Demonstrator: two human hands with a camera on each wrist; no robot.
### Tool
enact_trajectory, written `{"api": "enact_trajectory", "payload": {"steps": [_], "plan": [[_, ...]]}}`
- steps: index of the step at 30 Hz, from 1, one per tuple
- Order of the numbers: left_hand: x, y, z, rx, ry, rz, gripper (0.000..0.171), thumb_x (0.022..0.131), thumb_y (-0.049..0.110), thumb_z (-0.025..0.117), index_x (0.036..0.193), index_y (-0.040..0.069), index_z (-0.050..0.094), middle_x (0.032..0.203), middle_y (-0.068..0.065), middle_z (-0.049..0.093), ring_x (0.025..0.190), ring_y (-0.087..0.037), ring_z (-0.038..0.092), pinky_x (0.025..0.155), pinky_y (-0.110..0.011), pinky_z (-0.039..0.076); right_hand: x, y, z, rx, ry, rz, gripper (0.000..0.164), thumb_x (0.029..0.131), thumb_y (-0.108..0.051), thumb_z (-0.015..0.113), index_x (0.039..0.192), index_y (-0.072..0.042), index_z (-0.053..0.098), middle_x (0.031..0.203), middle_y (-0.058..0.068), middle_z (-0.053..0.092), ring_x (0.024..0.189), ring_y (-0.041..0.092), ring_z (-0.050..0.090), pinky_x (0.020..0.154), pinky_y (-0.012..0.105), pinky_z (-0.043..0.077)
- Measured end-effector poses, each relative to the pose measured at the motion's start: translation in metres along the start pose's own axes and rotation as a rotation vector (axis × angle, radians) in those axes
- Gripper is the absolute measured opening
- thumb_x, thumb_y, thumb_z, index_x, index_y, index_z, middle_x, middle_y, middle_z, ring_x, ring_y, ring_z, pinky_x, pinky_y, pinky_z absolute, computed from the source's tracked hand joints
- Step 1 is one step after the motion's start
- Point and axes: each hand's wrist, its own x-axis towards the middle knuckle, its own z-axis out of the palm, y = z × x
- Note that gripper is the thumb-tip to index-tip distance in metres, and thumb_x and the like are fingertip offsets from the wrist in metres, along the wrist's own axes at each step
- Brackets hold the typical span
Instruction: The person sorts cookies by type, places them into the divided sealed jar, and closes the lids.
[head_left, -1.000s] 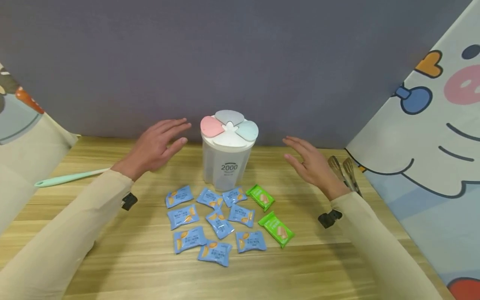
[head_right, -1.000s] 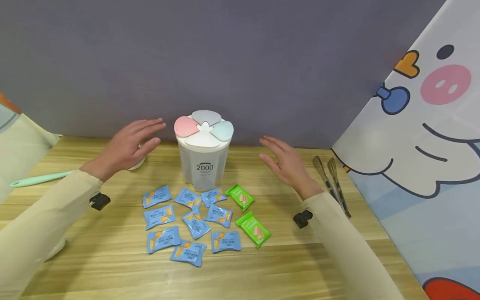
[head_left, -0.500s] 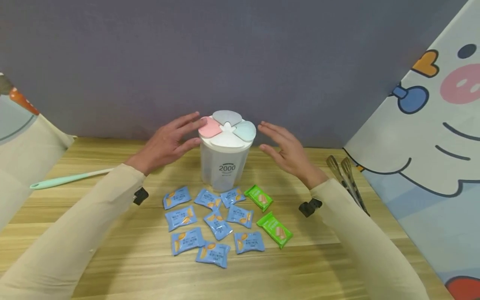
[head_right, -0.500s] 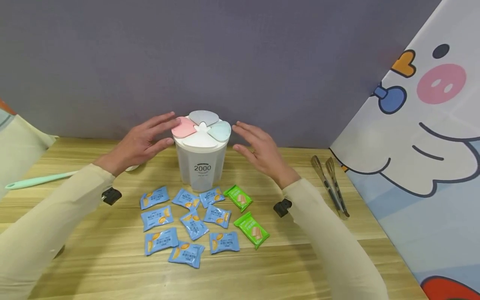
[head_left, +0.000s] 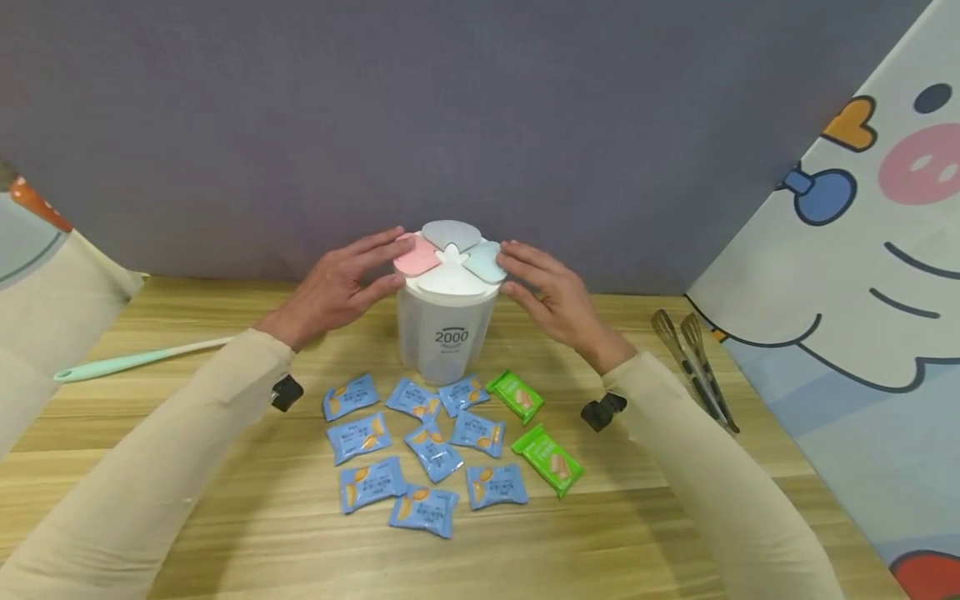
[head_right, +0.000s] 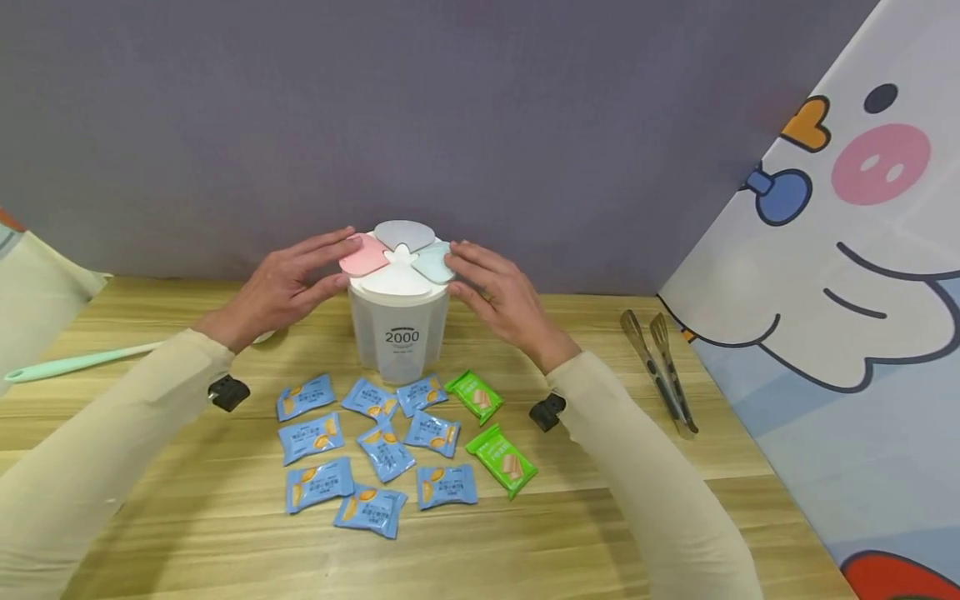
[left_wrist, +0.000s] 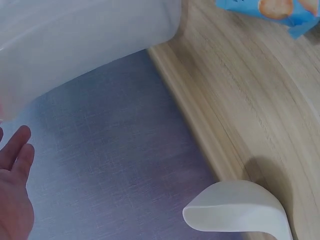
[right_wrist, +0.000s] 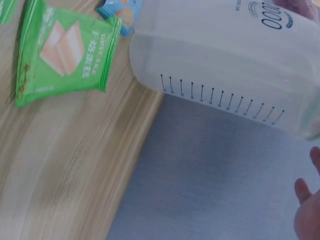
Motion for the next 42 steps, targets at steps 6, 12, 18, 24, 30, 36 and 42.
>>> {"api": "enact_trajectory", "payload": {"steps": [6, 12, 18, 24, 30, 36, 42], "plan": [[0.002, 0.001, 0.004, -0.015, 0.032, 0.024, 0.053, 0.095, 0.040, 0.057, 0.139, 0.013, 0.049, 0.146, -0.007, 0.040, 0.130, -0.025, 0.040, 0.103, -0.046, 0.034, 0.001, 0.002, 0.002, -0.014, 0.038, -0.033, 0.037, 0.086, -0.012, 0.070, 0.119, 0.003, 0.063, 0.127, 0.021, 0.056, 0.123, 0.033, 0.048, 0.104, 0.040, 0.035], [0.003, 0.002, 0.008, -0.001, 0.101, 0.066, 0.060, 0.094, 0.051, 0.050, 0.136, 0.008, 0.052, 0.144, -0.005, 0.044, 0.127, -0.025, 0.044, 0.102, -0.044, 0.037, 0.004, -0.001, 0.003, 0.034, 0.068, -0.052, 0.039, 0.073, 0.009, 0.076, 0.111, 0.005, 0.067, 0.123, 0.021, 0.058, 0.121, 0.035, 0.049, 0.103, 0.040, 0.037], [0.003, 0.000, 0.008, -0.003, 0.128, 0.076, 0.061, 0.094, 0.052, 0.049, 0.135, 0.007, 0.053, 0.142, -0.005, 0.046, 0.124, -0.027, 0.047, 0.101, -0.044, 0.038, 0.008, -0.008, 0.004, 0.064, 0.065, -0.067, 0.032, 0.073, 0.013, 0.074, 0.103, 0.003, 0.071, 0.117, 0.020, 0.062, 0.116, 0.035, 0.053, 0.099, 0.038, 0.041], [0.003, -0.001, 0.008, -0.010, 0.121, 0.068, 0.059, 0.094, 0.050, 0.052, 0.135, 0.007, 0.053, 0.142, -0.005, 0.046, 0.125, -0.026, 0.046, 0.101, -0.042, 0.037, 0.009, -0.006, 0.007, 0.090, 0.087, -0.079, 0.026, 0.074, 0.005, 0.077, 0.099, 0.002, 0.073, 0.113, 0.020, 0.064, 0.113, 0.036, 0.055, 0.096, 0.039, 0.044], [0.006, 0.000, 0.010, -0.022, 0.144, 0.090, 0.062, 0.093, 0.053, 0.050, 0.133, 0.006, 0.055, 0.140, -0.007, 0.048, 0.124, -0.026, 0.048, 0.101, -0.043, 0.038, 0.010, -0.007, 0.007, 0.078, 0.094, -0.085, 0.027, 0.088, -0.025, 0.066, 0.097, -0.001, 0.074, 0.112, 0.021, 0.063, 0.113, 0.036, 0.053, 0.096, 0.040, 0.043], [0.007, 0.000, 0.011, -0.016, 0.145, 0.088, 0.063, 0.093, 0.054, 0.049, 0.134, 0.006, 0.054, 0.141, -0.007, 0.047, 0.124, -0.026, 0.048, 0.101, -0.044, 0.038, 0.012, -0.007, 0.007, 0.066, 0.106, -0.076, 0.032, 0.091, -0.033, 0.063, 0.093, -0.003, 0.076, 0.108, 0.019, 0.063, 0.111, 0.035, 0.054, 0.095, 0.039, 0.043], [0.003, 0.001, 0.011, -0.015, 0.150, 0.086, 0.065, 0.093, 0.055, 0.048, 0.134, 0.006, 0.054, 0.140, -0.008, 0.047, 0.123, -0.027, 0.049, 0.100, -0.045, 0.038, 0.014, -0.008, 0.010, 0.052, 0.096, -0.061, 0.034, 0.090, -0.036, 0.063, 0.091, -0.005, 0.077, 0.106, 0.017, 0.063, 0.109, 0.032, 0.055, 0.092, 0.037, 0.044]]}}
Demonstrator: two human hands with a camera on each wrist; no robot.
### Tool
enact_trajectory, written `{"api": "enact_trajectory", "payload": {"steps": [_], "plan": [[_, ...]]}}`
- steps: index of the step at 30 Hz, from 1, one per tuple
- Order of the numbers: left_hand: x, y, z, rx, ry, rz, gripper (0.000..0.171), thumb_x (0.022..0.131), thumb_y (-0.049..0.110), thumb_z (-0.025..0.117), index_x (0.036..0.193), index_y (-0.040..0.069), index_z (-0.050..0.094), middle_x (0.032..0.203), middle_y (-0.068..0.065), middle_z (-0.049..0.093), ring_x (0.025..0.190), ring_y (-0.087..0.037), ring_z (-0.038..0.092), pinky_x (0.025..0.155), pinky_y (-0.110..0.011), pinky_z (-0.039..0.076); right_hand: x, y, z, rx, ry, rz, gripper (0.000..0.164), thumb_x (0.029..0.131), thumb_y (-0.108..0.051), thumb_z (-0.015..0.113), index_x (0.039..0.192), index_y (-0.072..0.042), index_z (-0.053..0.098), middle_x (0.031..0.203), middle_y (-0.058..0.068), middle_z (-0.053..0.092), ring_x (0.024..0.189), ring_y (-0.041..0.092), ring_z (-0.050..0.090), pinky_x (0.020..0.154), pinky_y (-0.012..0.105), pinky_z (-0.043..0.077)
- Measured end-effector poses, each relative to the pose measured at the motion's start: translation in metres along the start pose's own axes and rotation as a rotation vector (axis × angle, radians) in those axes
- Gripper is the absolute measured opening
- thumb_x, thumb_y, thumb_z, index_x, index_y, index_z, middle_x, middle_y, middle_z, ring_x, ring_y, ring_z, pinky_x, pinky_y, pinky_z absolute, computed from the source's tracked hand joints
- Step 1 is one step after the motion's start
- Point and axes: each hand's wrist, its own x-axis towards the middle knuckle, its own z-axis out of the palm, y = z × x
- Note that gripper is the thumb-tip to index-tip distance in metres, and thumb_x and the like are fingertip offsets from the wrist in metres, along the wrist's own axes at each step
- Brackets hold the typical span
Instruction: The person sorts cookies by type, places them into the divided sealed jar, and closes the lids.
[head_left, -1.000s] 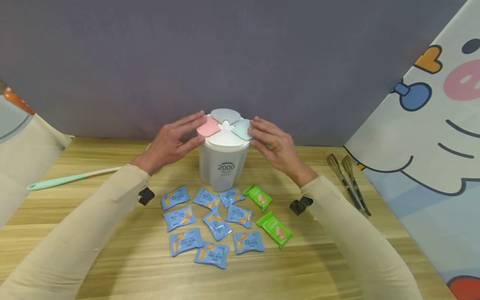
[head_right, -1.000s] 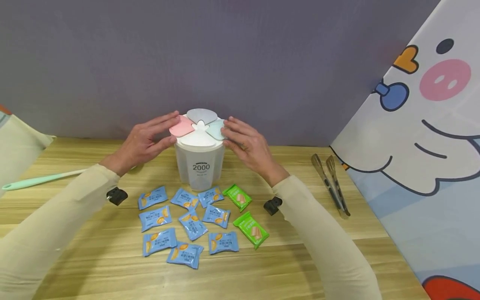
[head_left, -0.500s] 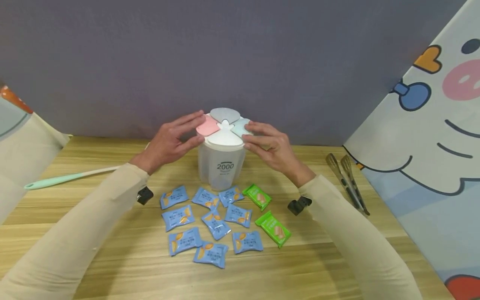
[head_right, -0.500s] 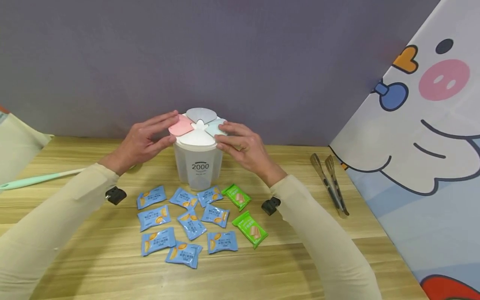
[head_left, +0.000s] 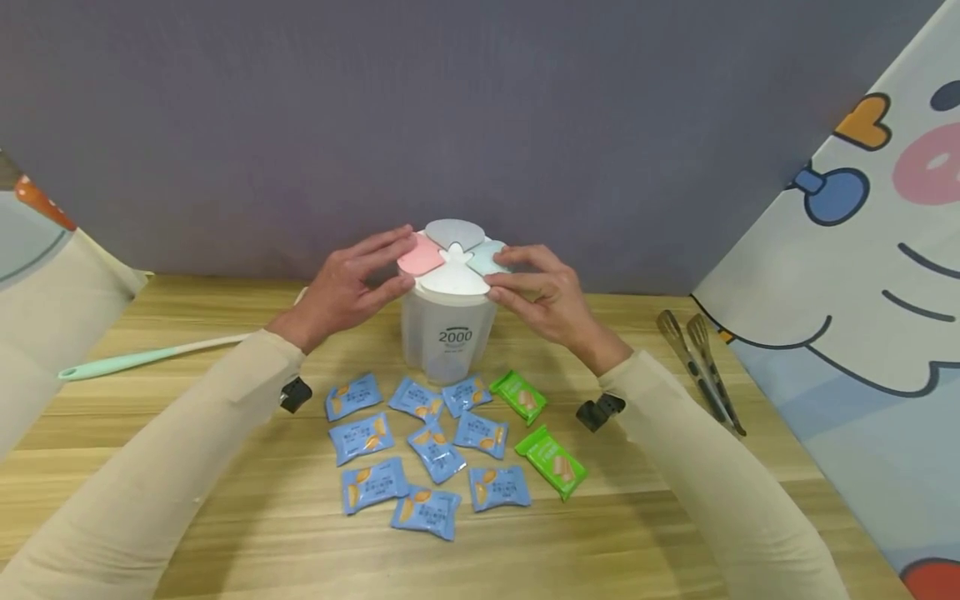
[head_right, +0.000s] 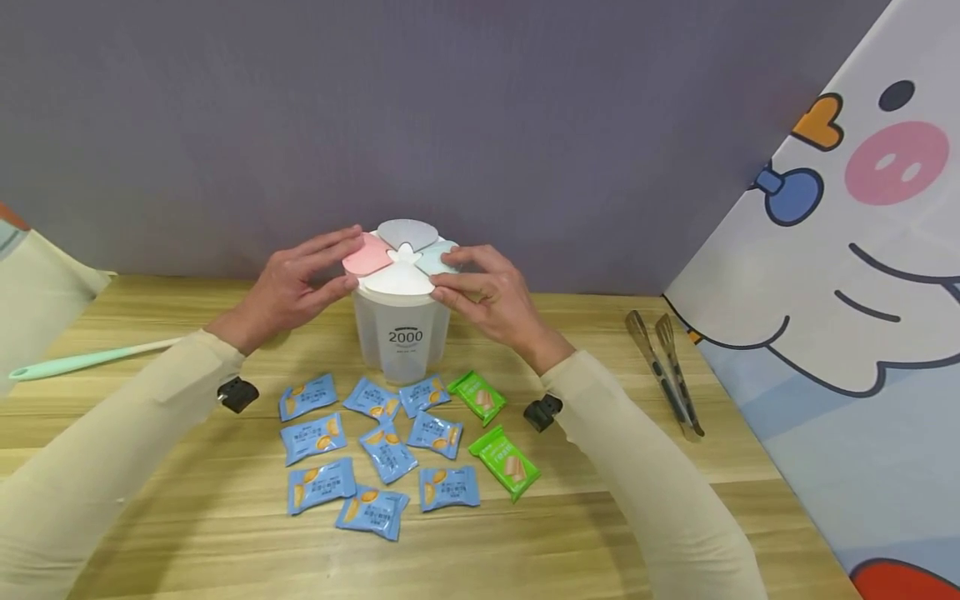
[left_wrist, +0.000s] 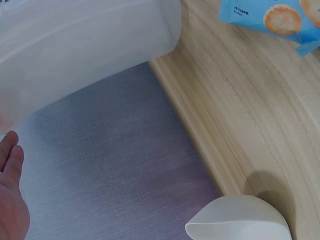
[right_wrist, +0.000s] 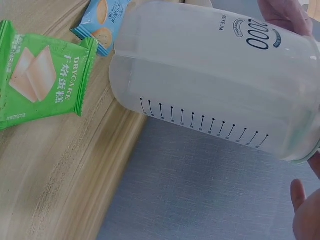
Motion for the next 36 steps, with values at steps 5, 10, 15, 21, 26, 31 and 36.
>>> {"api": "enact_trajectory", "payload": {"steps": [5, 10, 15, 21, 26, 31, 36], "plan": [[0.0000, 0.0013, 0.0006, 0.002, 0.007, 0.004, 0.065, 0.093, 0.056, 0.048, 0.134, 0.006, 0.054, 0.140, -0.008, 0.048, 0.122, -0.027, 0.049, 0.100, -0.045, 0.039, 0.0005, -0.0002, 0.0009, -0.007, 0.009, 0.000, 0.033, 0.090, -0.036, 0.064, 0.089, -0.005, 0.077, 0.104, 0.016, 0.064, 0.106, 0.031, 0.056, 0.089, 0.038, 0.045], [0.0004, 0.0018, 0.0004, 0.005, 0.007, 0.009, 0.066, 0.093, 0.056, 0.047, 0.133, 0.005, 0.054, 0.139, -0.009, 0.048, 0.122, -0.027, 0.050, 0.099, -0.045, 0.039, 0.0009, 0.0003, 0.0016, -0.007, 0.021, -0.015, 0.032, 0.090, -0.035, 0.064, 0.089, -0.005, 0.077, 0.103, 0.016, 0.065, 0.105, 0.032, 0.056, 0.089, 0.039, 0.045], [0.0010, 0.0019, -0.0005, 0.010, 0.002, 0.005, 0.066, 0.093, 0.057, 0.047, 0.134, 0.005, 0.054, 0.140, -0.008, 0.048, 0.123, -0.027, 0.049, 0.100, -0.045, 0.039, 0.0018, 0.0003, 0.0018, -0.011, 0.032, -0.021, 0.032, 0.090, -0.035, 0.064, 0.088, -0.005, 0.076, 0.101, 0.015, 0.065, 0.104, 0.032, 0.057, 0.090, 0.040, 0.044], [0.0009, 0.0020, -0.0016, 0.016, -0.001, -0.004, 0.067, 0.092, 0.058, 0.046, 0.134, 0.006, 0.053, 0.141, -0.008, 0.047, 0.124, -0.026, 0.048, 0.100, -0.045, 0.038, 0.0040, -0.0005, 0.0022, -0.022, 0.032, -0.026, 0.032, 0.090, -0.035, 0.064, 0.088, -0.006, 0.077, 0.100, 0.015, 0.066, 0.103, 0.032, 0.057, 0.090, 0.040, 0.044], [0.0013, 0.0020, -0.0013, 0.021, 0.008, 0.006, 0.066, 0.093, 0.057, 0.047, 0.133, 0.005, 0.054, 0.140, -0.009, 0.048, 0.123, -0.026, 0.049, 0.100, -0.045, 0.038, 0.0047, -0.0002, 0.0026, -0.016, 0.040, -0.018, 0.032, 0.090, -0.034, 0.064, 0.087, -0.004, 0.076, 0.099, 0.015, 0.066, 0.102, 0.033, 0.057, 0.091, 0.040, 0.044], [0.0014, 0.0011, -0.0004, 0.025, 0.009, 0.010, 0.067, 0.092, 0.057, 0.047, 0.133, 0.005, 0.055, 0.139, -0.009, 0.048, 0.122, -0.027, 0.049, 0.099, -0.045, 0.039, 0.0054, 0.0025, 0.0034, -0.008, 0.059, -0.004, 0.034, 0.090, -0.034, 0.064, 0.085, -0.003, 0.076, 0.096, 0.013, 0.067, 0.096, 0.031, 0.059, 0.086, 0.036, 0.045], [0.0007, 0.0004, -0.0001, 0.028, 0.003, 0.005, 0.067, 0.092, 0.058, 0.046, 0.133, 0.006, 0.054, 0.139, -0.008, 0.048, 0.122, -0.027, 0.050, 0.099, -0.046, 0.039, 0.0089, 0.0035, 0.0042, 0.016, 0.077, 0.045, 0.012, 0.083, -0.013, 0.074, 0.085, -0.001, 0.075, 0.089, 0.010, 0.068, 0.085, 0.024, 0.058, 0.075, 0.031, 0.045]]}}
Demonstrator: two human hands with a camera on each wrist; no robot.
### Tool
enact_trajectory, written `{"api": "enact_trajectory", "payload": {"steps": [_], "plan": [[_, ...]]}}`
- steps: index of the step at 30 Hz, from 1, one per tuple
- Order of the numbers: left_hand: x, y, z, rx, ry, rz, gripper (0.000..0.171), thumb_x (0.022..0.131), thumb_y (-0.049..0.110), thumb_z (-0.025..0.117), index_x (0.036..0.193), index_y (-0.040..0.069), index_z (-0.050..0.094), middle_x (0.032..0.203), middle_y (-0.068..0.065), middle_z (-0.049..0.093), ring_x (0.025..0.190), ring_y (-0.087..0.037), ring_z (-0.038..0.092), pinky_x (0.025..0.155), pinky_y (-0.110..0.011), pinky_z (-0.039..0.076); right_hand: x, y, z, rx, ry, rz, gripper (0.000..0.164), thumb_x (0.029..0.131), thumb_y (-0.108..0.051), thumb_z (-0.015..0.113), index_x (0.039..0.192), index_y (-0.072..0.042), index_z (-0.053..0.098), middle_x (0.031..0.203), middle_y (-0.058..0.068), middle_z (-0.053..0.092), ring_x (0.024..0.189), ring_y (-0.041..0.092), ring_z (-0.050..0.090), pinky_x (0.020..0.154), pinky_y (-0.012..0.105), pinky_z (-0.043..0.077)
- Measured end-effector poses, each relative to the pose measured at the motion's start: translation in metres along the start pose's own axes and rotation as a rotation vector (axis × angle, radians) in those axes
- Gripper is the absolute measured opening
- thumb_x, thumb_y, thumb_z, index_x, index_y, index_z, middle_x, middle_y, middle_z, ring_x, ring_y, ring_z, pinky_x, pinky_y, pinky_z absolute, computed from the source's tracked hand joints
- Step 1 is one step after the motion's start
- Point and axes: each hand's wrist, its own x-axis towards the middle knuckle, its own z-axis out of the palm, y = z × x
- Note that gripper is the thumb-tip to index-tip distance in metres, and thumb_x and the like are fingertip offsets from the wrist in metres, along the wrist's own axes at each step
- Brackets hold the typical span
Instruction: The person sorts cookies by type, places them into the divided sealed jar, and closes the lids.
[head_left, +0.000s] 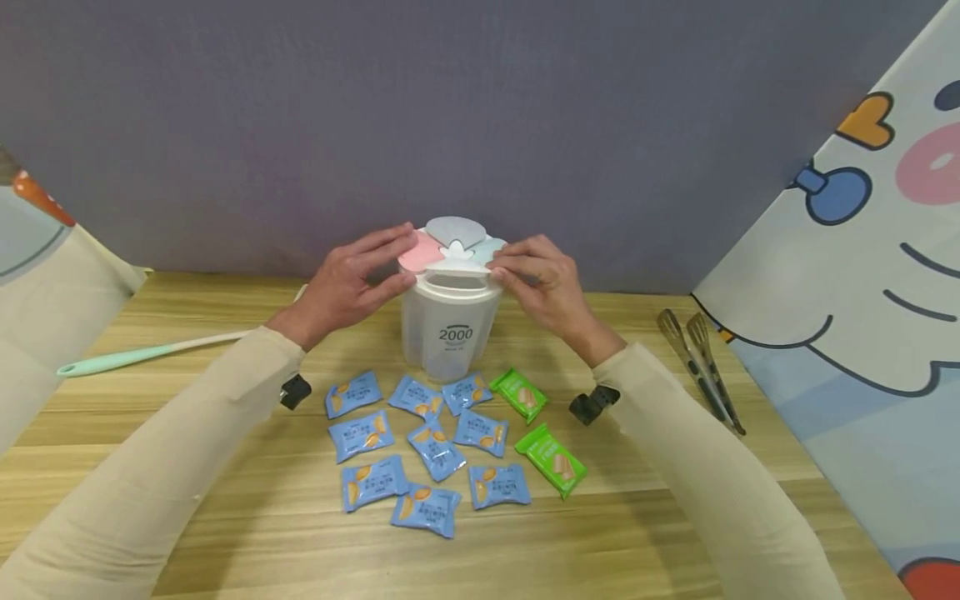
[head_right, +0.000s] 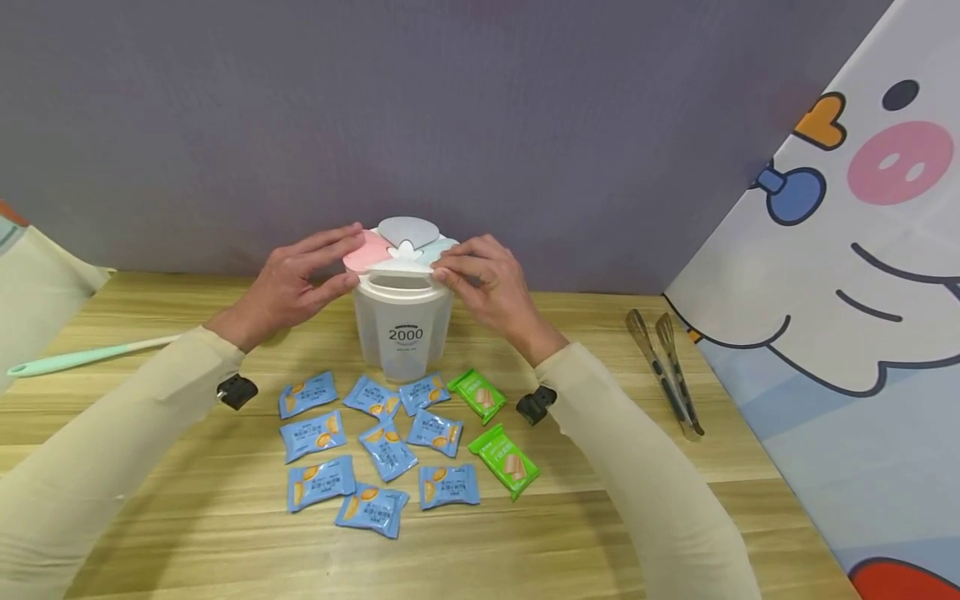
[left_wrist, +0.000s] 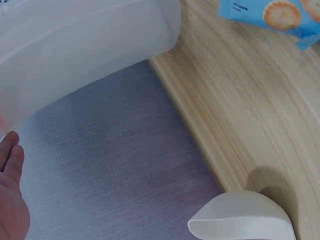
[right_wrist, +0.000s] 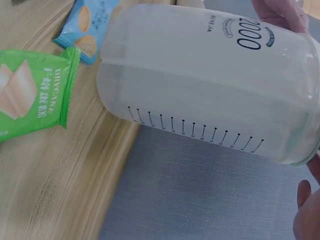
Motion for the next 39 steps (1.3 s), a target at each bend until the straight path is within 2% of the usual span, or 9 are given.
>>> {"api": "enact_trajectory", "payload": {"steps": [2, 3, 10, 15, 20, 26, 32, 39], "plan": [[0.000, 0.000, 0.000, -0.002, 0.001, 0.004, 0.066, 0.092, 0.058, 0.046, 0.133, 0.006, 0.055, 0.139, -0.008, 0.049, 0.122, -0.027, 0.050, 0.099, -0.046, 0.039, 0.001, 0.000, 0.000, 0.015, -0.001, 0.024, 0.007, 0.079, -0.002, 0.076, 0.086, -0.001, 0.075, 0.088, 0.009, 0.068, 0.083, 0.023, 0.057, 0.072, 0.030, 0.044], [0.000, -0.001, 0.000, -0.002, 0.002, 0.006, 0.066, 0.092, 0.057, 0.047, 0.133, 0.006, 0.055, 0.139, -0.008, 0.049, 0.122, -0.027, 0.050, 0.099, -0.046, 0.039, 0.002, 0.000, 0.000, 0.023, -0.003, 0.040, 0.012, 0.076, 0.004, 0.076, 0.086, -0.001, 0.075, 0.087, 0.009, 0.068, 0.082, 0.023, 0.057, 0.072, 0.030, 0.043], [0.000, -0.002, 0.000, 0.001, -0.009, 0.004, 0.066, 0.093, 0.057, 0.045, 0.133, 0.005, 0.054, 0.140, -0.009, 0.048, 0.122, -0.028, 0.049, 0.099, -0.046, 0.039, 0.007, -0.002, 0.002, 0.057, 0.015, 0.151, 0.007, 0.078, 0.006, 0.072, 0.084, 0.002, 0.073, 0.080, 0.009, 0.067, 0.075, 0.023, 0.053, 0.067, 0.028, 0.038], [0.001, -0.002, -0.001, -0.001, -0.010, -0.002, 0.067, 0.093, 0.058, 0.045, 0.134, 0.006, 0.054, 0.139, -0.009, 0.048, 0.122, -0.029, 0.050, 0.099, -0.047, 0.039, 0.017, -0.020, 0.000, 0.048, 0.038, 0.159, 0.008, 0.076, 0.014, 0.070, 0.082, 0.009, 0.070, 0.075, 0.017, 0.065, 0.070, 0.030, 0.053, 0.068, 0.026, 0.038], [0.001, -0.002, -0.001, -0.004, -0.007, 0.009, 0.066, 0.093, 0.057, 0.046, 0.134, 0.006, 0.054, 0.139, -0.009, 0.048, 0.122, -0.028, 0.050, 0.099, -0.047, 0.039, 0.023, -0.033, -0.003, 0.042, 0.047, 0.178, 0.006, 0.077, 0.014, 0.070, 0.082, 0.012, 0.069, 0.074, 0.019, 0.064, 0.069, 0.031, 0.053, 0.069, 0.026, 0.038], [0.000, -0.002, 0.000, -0.006, 0.001, 0.011, 0.065, 0.093, 0.057, 0.046, 0.133, 0.006, 0.054, 0.139, -0.009, 0.049, 0.121, -0.029, 0.050, 0.099, -0.047, 0.039, 0.024, -0.031, -0.002, 0.051, 0.050, 0.192, 0.005, 0.078, 0.013, 0.069, 0.084, 0.012, 0.069, 0.074, 0.019, 0.064, 0.069, 0.031, 0.053, 0.068, 0.027, 0.039], [0.000, -0.002, 0.000, -0.005, 0.001, 0.011, 0.065, 0.093, 0.057, 0.046, 0.134, 0.007, 0.054, 0.139, -0.009, 0.049, 0.121, -0.028, 0.050, 0.099, -0.047, 0.039, 0.026, -0.031, 0.000, 0.053, 0.062, 0.222, 0.004, 0.080, 0.011, 0.069, 0.083, 0.012, 0.069, 0.073, 0.019, 0.064, 0.069, 0.030, 0.052, 0.066, 0.022, 0.038], [0.000, -0.002, 0.000, -0.007, 0.002, 0.011, 0.065, 0.093, 0.057, 0.046, 0.134, 0.007, 0.054, 0.139, -0.009, 0.049, 0.121, -0.029, 0.051, 0.098, -0.047, 0.040, 0.028, -0.033, 0.001, 0.054, 0.083, 0.267, 0.004, 0.078, 0.012, 0.069, 0.082, 0.013, 0.068, 0.071, 0.019, 0.063, 0.067, 0.025, 0.049, 0.062, 0.022, 0.038]]}}
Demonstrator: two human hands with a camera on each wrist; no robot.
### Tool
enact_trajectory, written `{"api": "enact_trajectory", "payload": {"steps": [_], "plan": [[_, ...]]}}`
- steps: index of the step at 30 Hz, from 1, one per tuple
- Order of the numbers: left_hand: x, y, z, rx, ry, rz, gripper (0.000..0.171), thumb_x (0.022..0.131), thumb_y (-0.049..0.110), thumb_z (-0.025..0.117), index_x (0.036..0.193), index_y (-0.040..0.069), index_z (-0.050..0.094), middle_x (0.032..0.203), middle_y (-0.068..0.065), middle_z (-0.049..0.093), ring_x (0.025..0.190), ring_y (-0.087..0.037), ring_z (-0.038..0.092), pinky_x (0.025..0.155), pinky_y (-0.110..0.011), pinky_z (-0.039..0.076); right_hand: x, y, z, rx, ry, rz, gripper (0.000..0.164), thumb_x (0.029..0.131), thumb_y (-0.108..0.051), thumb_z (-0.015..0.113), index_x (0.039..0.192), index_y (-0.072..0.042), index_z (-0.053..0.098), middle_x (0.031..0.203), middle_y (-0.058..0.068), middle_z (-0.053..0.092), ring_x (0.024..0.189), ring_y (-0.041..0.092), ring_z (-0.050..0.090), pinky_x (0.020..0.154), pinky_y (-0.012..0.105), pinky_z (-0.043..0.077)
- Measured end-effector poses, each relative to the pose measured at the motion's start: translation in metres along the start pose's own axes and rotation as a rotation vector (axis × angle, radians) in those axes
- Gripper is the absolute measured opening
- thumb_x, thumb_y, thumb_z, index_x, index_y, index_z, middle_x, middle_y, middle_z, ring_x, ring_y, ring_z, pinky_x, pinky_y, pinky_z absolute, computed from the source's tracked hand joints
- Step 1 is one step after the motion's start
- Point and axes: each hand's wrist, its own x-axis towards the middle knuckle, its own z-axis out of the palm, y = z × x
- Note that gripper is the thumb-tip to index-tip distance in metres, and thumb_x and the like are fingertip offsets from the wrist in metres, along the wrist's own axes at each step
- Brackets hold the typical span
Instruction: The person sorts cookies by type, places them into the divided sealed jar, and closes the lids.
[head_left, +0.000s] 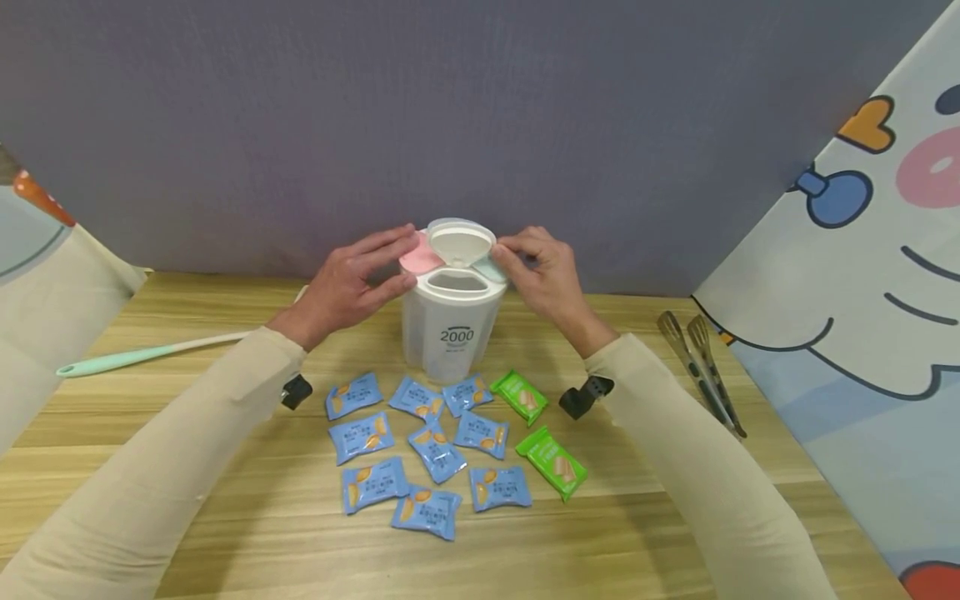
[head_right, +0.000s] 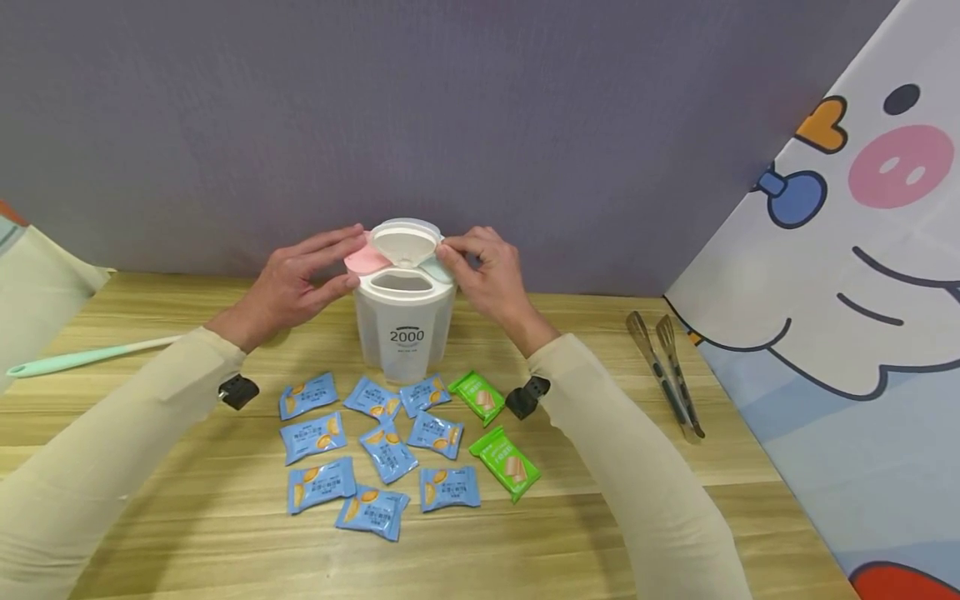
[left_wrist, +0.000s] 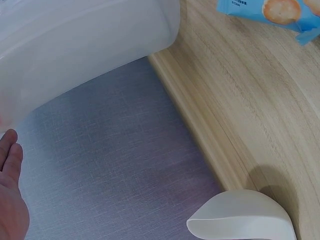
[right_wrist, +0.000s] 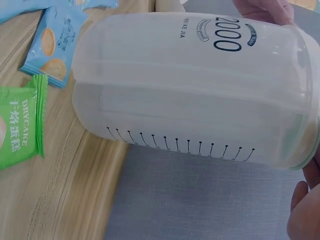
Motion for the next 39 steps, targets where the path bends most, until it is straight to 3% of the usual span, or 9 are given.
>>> {"api": "enact_trajectory", "payload": {"steps": [21, 27, 31, 39], "plan": [[-0.001, 0.000, 0.002, -0.013, -0.009, -0.010, 0.065, 0.093, 0.057, 0.046, 0.134, 0.006, 0.054, 0.140, -0.009, 0.048, 0.122, -0.028, 0.049, 0.099, -0.046, 0.039, -0.003, -0.002, -0.004, 0.014, -0.029, 0.030, 0.003, 0.081, 0.013, 0.067, 0.084, 0.012, 0.068, 0.074, 0.020, 0.063, 0.070, 0.022, 0.051, 0.061, 0.019, 0.042], [0.000, 0.002, 0.001, -0.009, -0.002, -0.007, 0.065, 0.093, 0.056, 0.046, 0.134, 0.006, 0.054, 0.139, -0.009, 0.048, 0.121, -0.029, 0.050, 0.099, -0.047, 0.040, -0.006, 0.010, -0.002, 0.008, -0.023, 0.036, 0.003, 0.082, 0.008, 0.068, 0.085, 0.010, 0.069, 0.075, 0.016, 0.064, 0.071, 0.019, 0.051, 0.061, 0.021, 0.043], [0.000, 0.002, 0.001, -0.004, -0.003, -0.006, 0.065, 0.093, 0.057, 0.045, 0.134, 0.006, 0.054, 0.139, -0.010, 0.048, 0.121, -0.029, 0.050, 0.098, -0.047, 0.040, -0.005, 0.000, -0.003, 0.013, -0.028, 0.042, 0.004, 0.082, 0.010, 0.067, 0.085, 0.012, 0.068, 0.076, 0.019, 0.063, 0.071, 0.020, 0.051, 0.061, 0.023, 0.042], [0.000, 0.002, 0.000, -0.001, -0.007, -0.008, 0.066, 0.093, 0.057, 0.045, 0.134, 0.006, 0.054, 0.140, -0.009, 0.048, 0.121, -0.029, 0.050, 0.098, -0.048, 0.040, -0.009, 0.002, -0.002, 0.039, -0.005, 0.036, 0.006, 0.081, 0.012, 0.067, 0.087, 0.012, 0.068, 0.080, 0.022, 0.065, 0.072, 0.016, 0.051, 0.060, 0.020, 0.042]]}}
